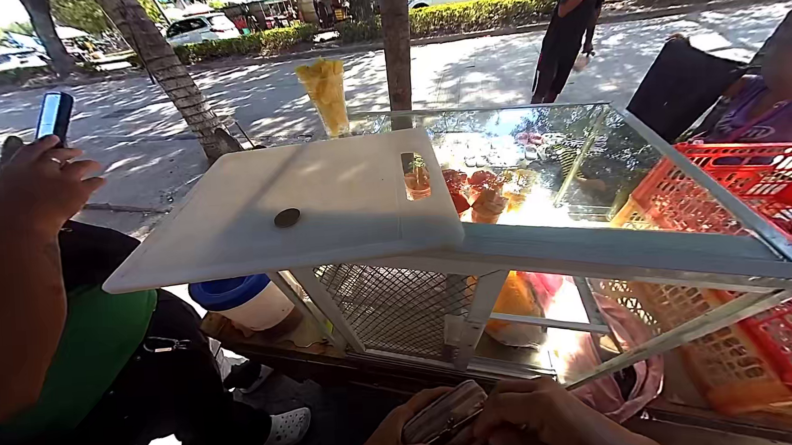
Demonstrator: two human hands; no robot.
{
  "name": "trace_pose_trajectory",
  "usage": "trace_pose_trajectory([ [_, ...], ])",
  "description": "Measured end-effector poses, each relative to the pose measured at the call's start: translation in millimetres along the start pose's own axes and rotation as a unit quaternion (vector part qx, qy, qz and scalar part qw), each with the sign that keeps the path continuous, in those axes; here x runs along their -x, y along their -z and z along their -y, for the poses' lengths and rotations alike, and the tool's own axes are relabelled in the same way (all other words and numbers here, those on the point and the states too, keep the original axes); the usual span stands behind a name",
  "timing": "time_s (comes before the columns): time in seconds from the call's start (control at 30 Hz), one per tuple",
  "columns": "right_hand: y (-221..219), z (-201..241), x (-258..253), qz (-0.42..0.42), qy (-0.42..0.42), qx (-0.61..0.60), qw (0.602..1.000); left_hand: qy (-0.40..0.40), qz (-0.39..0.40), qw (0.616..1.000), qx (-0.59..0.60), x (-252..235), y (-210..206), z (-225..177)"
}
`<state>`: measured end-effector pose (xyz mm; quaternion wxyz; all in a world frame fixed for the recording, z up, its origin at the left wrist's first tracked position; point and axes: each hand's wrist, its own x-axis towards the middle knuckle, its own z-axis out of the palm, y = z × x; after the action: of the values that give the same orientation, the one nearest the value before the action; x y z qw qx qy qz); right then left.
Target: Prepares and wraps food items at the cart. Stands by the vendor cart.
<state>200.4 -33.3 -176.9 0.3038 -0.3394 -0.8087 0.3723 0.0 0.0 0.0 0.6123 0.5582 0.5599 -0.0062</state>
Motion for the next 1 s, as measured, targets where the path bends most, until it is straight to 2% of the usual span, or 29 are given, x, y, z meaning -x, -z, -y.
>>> trace_pose_trajectory([
  [0.03, 4, -1, -2, 0.018, 0.011, -0.003, 1.0, -0.113, 0.045, 0.987, 0.103, -43, -3, 76],
  [0.07, 7, -1, -5, 0.037, 0.023, -0.008, 0.999, -0.212, 0.1, 0.955, 0.179, -87, -7, 142],
  [0.1, 9, -2, -7, 0.053, 0.034, -0.011, 0.998, -0.266, 0.148, 0.926, 0.223, -118, -10, 180],
  [0.13, 11, -1, -9, 0.067, 0.039, -0.014, 0.997, -0.283, 0.17, 0.913, 0.239, -132, -11, 196],
  [0.33, 12, 3, -14, 0.091, 0.039, -0.006, 0.995, -0.241, 0.163, 0.921, 0.261, -130, -10, 194],
  [0.5, 13, 4, -18, 0.082, 0.018, 0.04, 0.996, -0.331, 0.207, 0.889, 0.239, -139, -6, 203],
  [0.7, 5, 1, -19, 0.069, -0.002, 0.11, 0.992, -0.345, 0.193, 0.901, 0.181, -138, -4, 197],
  [0.8, 5, -4, -17, 0.049, 0.027, 0.132, 0.99, -0.326, 0.165, 0.914, 0.178, -139, -6, 197],
  [0.9, 8, -10, -17, 0.034, 0.067, 0.103, 0.992, -0.306, 0.153, 0.922, 0.182, -139, -6, 196],
  [1.0, 10, -11, -19, 0.047, 0.062, 0.081, 0.994, -0.282, 0.15, 0.928, 0.189, -137, -7, 193],
])
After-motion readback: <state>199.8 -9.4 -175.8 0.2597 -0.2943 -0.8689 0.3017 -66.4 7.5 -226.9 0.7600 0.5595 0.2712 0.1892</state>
